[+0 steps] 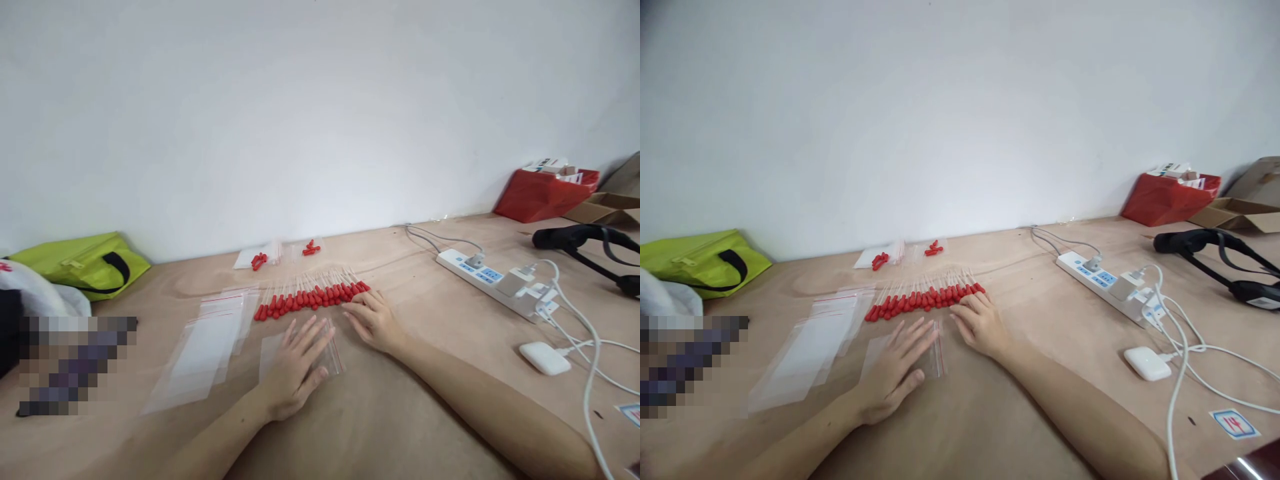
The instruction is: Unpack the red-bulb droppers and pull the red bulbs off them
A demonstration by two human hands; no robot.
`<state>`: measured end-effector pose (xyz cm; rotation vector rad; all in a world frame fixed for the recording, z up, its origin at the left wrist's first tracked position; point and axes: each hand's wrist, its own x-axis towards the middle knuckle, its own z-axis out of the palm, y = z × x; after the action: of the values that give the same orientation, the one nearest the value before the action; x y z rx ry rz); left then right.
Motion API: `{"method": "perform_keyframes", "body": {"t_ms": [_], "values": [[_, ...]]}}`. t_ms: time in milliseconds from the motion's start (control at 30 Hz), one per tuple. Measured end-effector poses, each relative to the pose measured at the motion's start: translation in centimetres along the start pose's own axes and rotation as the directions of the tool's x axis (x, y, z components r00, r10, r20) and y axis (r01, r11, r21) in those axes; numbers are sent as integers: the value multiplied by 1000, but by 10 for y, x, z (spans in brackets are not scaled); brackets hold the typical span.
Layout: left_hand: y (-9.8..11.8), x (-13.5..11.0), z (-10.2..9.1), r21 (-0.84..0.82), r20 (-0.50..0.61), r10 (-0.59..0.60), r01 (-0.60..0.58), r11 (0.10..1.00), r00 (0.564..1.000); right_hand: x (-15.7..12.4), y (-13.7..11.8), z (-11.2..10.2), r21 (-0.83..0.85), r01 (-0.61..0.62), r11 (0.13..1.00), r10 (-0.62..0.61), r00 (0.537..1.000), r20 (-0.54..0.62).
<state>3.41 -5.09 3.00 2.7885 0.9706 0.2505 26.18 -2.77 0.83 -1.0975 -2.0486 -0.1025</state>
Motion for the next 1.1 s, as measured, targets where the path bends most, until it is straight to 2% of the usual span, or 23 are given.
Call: {"method": "perform_keyframes", "body": {"t_ms": [100,200,400,500,567,633,700,733,767,833,900,933,1000,1067,1100], "values": [[-10,-4,-6,-48,-189,-152,146,988,970,-9,-12,-4,86,106,991,-117,985,131],[-24,-7,-13,-147,-258,-274,242,959,927,-11,-22,-7,151,215,965,-252,920,301],[-38,0,-15,-251,-155,-443,399,882,883,-11,-28,-4,217,207,954,-289,828,481],[-33,5,-14,-249,-28,-538,516,820,842,-11,-27,-5,240,185,953,-284,821,495],[-28,6,-17,-231,52,-556,552,801,829,-11,-26,-5,248,159,956,-264,833,486],[-27,1,-22,-260,35,-535,524,811,844,-12,-25,-6,256,127,958,-238,850,470],[-36,-11,-31,-339,-89,-547,491,802,832,-13,-23,-5,258,99,961,-212,865,455],[-45,-19,-37,-384,-164,-581,491,782,797,-14,-22,-4,257,92,962,-203,870,449],[-56,-29,-42,-423,-248,-653,526,738,716,-14,-22,-4,255,90,963,-200,873,445],[-81,-50,-52,-521,-362,-789,594,613,497,-14,-21,-2,252,102,962,-208,875,438],[-103,-69,-57,-542,-454,-843,663,517,287,-14,-21,-1,246,121,962,-220,875,432],[-111,-75,-57,-505,-492,-843,716,482,220,-14,-22,-1,242,125,962,-221,876,428],[-119,-82,-54,-359,-497,-854,859,364,154,-14,-22,0,238,123,964,-217,878,427],[-118,-81,-46,-170,-457,-878,954,246,145,-14,-22,-1,239,114,964,-210,876,433],[-116,-79,-41,-86,-447,-881,973,215,155,-14,-22,-1,240,108,965,-207,875,439]]}}
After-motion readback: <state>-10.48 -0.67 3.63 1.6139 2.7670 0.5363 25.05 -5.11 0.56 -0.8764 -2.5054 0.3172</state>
